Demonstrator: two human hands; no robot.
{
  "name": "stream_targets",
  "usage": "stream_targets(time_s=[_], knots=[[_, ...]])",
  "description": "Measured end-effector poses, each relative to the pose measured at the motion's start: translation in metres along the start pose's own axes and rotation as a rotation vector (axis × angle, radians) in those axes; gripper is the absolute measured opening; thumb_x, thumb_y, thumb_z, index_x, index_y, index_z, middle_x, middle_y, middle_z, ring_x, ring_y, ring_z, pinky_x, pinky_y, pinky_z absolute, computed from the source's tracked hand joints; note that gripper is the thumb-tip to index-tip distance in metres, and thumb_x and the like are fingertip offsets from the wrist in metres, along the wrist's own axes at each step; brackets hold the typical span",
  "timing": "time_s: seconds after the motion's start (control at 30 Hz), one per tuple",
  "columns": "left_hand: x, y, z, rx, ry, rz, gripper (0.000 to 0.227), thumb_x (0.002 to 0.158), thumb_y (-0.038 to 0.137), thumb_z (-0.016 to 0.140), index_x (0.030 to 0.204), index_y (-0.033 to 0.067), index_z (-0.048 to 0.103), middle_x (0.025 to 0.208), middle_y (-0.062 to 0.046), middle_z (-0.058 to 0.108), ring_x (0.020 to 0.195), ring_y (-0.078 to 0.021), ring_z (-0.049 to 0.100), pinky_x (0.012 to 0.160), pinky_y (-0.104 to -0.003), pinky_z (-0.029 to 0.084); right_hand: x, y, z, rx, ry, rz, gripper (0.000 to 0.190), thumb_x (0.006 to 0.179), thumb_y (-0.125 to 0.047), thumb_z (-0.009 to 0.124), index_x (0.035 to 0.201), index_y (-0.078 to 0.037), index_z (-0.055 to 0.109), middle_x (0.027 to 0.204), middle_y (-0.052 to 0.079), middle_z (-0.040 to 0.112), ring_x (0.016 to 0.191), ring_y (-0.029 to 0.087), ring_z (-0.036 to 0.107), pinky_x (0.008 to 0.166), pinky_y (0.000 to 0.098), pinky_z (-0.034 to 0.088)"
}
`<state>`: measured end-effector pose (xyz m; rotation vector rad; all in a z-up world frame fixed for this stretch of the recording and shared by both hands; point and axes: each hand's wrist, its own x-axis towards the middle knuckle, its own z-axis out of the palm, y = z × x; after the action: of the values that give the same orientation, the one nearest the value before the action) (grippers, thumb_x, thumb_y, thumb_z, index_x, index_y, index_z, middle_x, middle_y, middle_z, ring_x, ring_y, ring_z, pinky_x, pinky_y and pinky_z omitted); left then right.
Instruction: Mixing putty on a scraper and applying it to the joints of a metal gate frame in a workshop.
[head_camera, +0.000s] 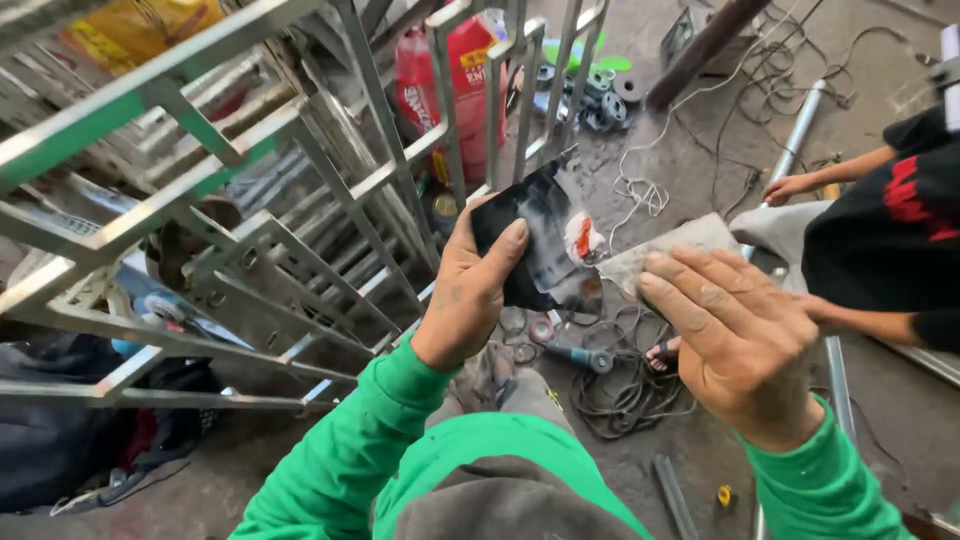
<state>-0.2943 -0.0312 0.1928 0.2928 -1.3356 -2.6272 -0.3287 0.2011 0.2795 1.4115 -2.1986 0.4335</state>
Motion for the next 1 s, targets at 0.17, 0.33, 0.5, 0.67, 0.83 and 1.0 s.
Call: stream_targets(time_s=[0.17,0.33,0.5,0.67,0.83,1.0], knots=[[-0.004,-0.011,-0.004,0.109,-0.023,0.057,0.034,0.099,0.03,0.063,0.127,0.0107,0.055,0.101,-0.002,0.06,0.089,-0.0104,0.059,0.076,-0.029,0.061,0.016,0.001,-0.003,-0.095,-0.122,-0.104,0.04,0.093,0.008,0.05,0.12,-0.004,0.077,0.125,0.014,0.076,0.118,0.035,0.073,0.107,0.0505,0.054],[-0.005,-0.024,-0.006,0.205,-0.043,0.086,0.032,0.099,0.025,0.065,0.126,0.0089,0.057,0.102,-0.002,0.064,0.088,-0.0095,0.06,0.075,-0.025,0.056,0.028,-0.001,0.004,-0.115,-0.246,-0.271,0.028,0.093,-0.008,0.058,0.115,-0.014,0.075,0.119,0.005,0.076,0.106,0.025,0.073,0.098,0.043,0.054],[-0.006,-0.029,-0.019,0.482,-0.005,0.142,0.04,0.095,0.035,0.062,0.123,0.0062,0.063,0.11,-0.007,0.07,0.102,-0.0135,0.062,0.096,-0.03,0.049,0.02,-0.005,0.023,0.022,-0.238,-0.248,0.022,0.092,-0.006,0.056,0.106,-0.012,0.072,0.105,0.005,0.073,0.09,0.028,0.068,0.082,0.042,0.051],[0.002,-0.035,-0.035,0.406,0.065,-0.028,0.038,0.09,0.029,0.067,0.119,0.0046,0.07,0.109,-0.008,0.075,0.103,-0.0146,0.066,0.097,-0.03,0.053,0.008,-0.008,0.042,0.175,-0.267,-0.2,0.011,0.093,-0.012,0.059,0.098,-0.01,0.069,0.1,0.003,0.072,0.085,0.027,0.065,0.072,0.0406,0.048],[0.052,-0.089,-0.097,0.084,0.322,-0.133,0.033,0.092,0.01,0.07,0.124,0.0058,0.065,0.104,-0.016,0.074,0.084,-0.0247,0.066,0.077,-0.038,0.057,-0.009,-0.003,0.054,0.252,-0.228,-0.111,0.021,0.083,-0.001,0.063,0.099,-0.011,0.071,0.102,0.002,0.076,0.089,0.027,0.07,0.076,0.0418,0.051],[0.054,0.007,-0.083,0.089,0.481,-0.157,0.038,0.098,0.018,0.062,0.134,0.0071,0.059,0.116,-0.017,0.069,0.095,-0.0296,0.067,0.082,-0.042,0.055,-0.035,-0.001,0.063,0.522,-0.031,0.251,0.047,0.073,0.014,0.06,0.109,-0.011,0.078,0.109,0.006,0.081,0.096,0.026,0.078,0.086,0.0363,0.061]])
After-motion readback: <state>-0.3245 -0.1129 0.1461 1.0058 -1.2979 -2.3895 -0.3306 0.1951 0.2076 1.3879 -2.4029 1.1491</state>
